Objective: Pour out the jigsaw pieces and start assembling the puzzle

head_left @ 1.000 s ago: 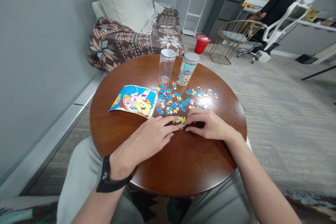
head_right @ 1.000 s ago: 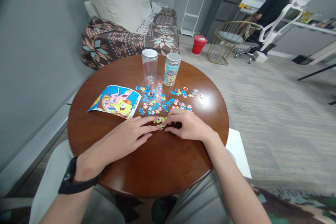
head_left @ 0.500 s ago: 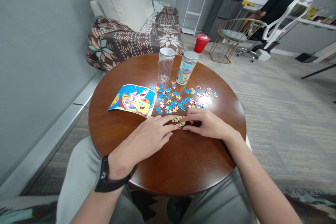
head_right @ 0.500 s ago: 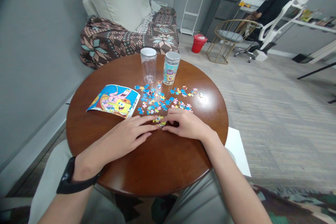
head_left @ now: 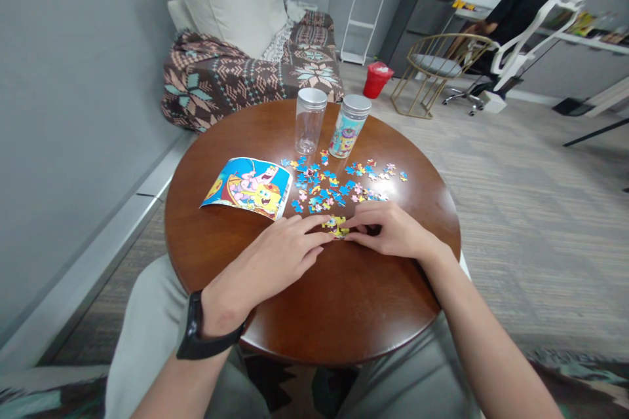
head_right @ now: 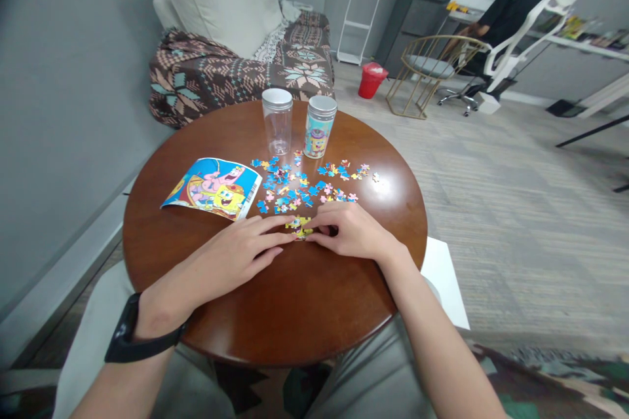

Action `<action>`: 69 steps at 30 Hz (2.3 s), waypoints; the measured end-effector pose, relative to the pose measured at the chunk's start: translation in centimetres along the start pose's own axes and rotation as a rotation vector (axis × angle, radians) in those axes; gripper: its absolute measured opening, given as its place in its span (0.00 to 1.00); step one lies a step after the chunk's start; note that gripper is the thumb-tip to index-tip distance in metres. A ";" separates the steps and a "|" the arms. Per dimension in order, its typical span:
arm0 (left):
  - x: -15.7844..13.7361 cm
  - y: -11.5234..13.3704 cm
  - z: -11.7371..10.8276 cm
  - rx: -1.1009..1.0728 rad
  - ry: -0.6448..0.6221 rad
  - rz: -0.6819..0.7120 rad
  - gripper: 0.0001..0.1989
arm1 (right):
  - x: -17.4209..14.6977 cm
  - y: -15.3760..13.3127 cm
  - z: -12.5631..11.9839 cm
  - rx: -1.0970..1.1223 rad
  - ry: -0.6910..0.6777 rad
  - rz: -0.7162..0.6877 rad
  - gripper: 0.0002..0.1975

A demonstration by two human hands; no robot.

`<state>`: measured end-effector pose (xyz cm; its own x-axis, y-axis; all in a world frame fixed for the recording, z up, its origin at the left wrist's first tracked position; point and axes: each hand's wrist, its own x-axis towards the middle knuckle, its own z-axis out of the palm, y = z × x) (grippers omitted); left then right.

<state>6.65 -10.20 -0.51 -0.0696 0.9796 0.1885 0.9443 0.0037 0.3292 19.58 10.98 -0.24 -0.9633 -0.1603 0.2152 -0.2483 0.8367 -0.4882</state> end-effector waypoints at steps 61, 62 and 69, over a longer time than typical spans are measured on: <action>0.1 0.0 -0.2 0.022 -0.023 0.002 0.18 | 0.0 0.1 -0.1 -0.124 0.087 0.162 0.24; 0.1 0.0 -0.2 0.021 -0.024 0.003 0.18 | 0.0 0.1 0.0 -0.126 0.073 0.172 0.24; -0.2 0.1 0.1 0.038 0.012 -0.064 0.18 | 0.0 0.1 0.1 -0.116 0.051 0.215 0.24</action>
<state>6.80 -10.41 -0.59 -0.1339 0.9747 0.1790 0.9493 0.0744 0.3054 19.58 11.05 -0.39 -0.9857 0.0515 0.1606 -0.0225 0.9036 -0.4278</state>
